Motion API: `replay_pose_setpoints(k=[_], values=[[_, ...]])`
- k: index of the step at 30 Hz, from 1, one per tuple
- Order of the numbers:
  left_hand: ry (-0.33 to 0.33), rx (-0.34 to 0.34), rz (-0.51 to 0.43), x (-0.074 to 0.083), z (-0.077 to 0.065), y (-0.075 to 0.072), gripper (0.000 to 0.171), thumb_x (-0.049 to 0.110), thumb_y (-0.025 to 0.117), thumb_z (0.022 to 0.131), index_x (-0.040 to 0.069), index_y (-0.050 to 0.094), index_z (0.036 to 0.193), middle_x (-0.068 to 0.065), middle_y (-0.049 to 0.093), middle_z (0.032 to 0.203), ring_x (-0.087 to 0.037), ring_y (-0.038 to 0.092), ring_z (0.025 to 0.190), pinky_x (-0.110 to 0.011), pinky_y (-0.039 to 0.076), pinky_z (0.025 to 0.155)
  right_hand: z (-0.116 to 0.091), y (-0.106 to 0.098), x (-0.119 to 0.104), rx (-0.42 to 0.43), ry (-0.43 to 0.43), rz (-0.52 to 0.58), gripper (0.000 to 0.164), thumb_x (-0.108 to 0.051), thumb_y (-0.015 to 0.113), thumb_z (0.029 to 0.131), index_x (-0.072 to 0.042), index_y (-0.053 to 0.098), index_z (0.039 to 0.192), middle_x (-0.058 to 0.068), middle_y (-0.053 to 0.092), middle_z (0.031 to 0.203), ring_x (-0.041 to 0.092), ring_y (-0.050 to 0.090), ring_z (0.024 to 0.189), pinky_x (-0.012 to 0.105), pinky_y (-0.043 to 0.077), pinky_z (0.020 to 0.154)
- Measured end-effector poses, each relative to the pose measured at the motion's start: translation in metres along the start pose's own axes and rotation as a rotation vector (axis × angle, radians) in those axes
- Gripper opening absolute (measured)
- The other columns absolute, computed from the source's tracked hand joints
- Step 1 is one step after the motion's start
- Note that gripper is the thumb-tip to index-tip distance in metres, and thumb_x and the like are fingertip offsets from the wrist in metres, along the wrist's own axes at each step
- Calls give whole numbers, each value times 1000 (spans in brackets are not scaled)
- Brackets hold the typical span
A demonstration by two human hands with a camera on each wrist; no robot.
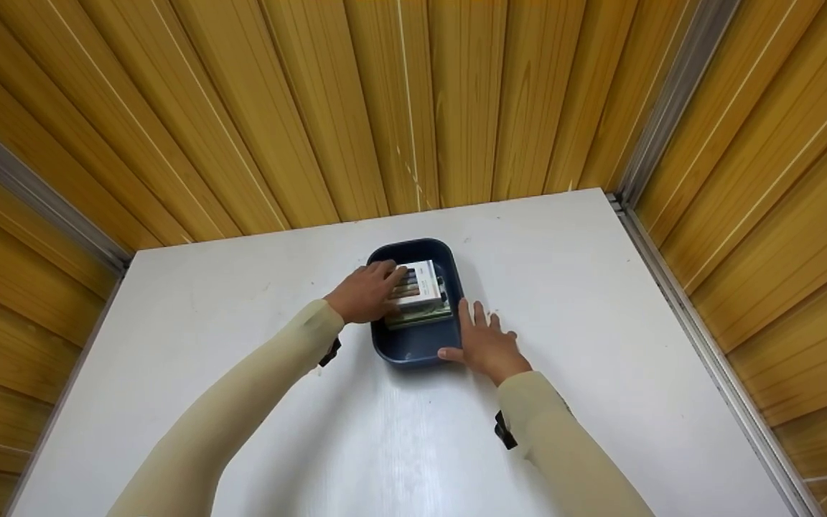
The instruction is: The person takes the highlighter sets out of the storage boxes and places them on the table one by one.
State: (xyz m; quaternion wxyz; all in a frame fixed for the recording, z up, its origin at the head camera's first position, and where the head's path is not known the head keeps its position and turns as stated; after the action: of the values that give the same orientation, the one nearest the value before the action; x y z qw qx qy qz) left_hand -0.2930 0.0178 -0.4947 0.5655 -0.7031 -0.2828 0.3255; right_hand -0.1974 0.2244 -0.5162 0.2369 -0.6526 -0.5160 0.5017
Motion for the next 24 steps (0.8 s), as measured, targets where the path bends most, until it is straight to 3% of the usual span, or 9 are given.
replay_pose_setpoints(k=[15,24], values=[[-31,-18,5,-11,-3,-1,68,40,55,95,13,27,150,-12,39,146,-27,44,133,-41,40,110,1,2,2,-7,-5,-28,103,-60,52,90,-2,-4,154,30,3,158,56,13,141,76,22,103],[-67,-56,-70,-18,-3,-2,65,32,51,97,15,21,153,-15,38,146,-29,42,136,-43,37,113,1,1,3,-13,1,-15,103,-60,52,90,-3,-6,154,30,2,158,56,12,141,75,20,105]])
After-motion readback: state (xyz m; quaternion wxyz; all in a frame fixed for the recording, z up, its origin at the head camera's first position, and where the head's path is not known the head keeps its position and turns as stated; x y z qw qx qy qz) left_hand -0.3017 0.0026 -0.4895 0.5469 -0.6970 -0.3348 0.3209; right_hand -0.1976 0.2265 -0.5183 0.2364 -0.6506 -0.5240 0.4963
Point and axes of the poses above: each hand's wrist, its own z-axis towards the middle knuckle, its own y-axis out of the palm, x = y × z, the point moved 2 cm from there along z, towards the middle knuckle
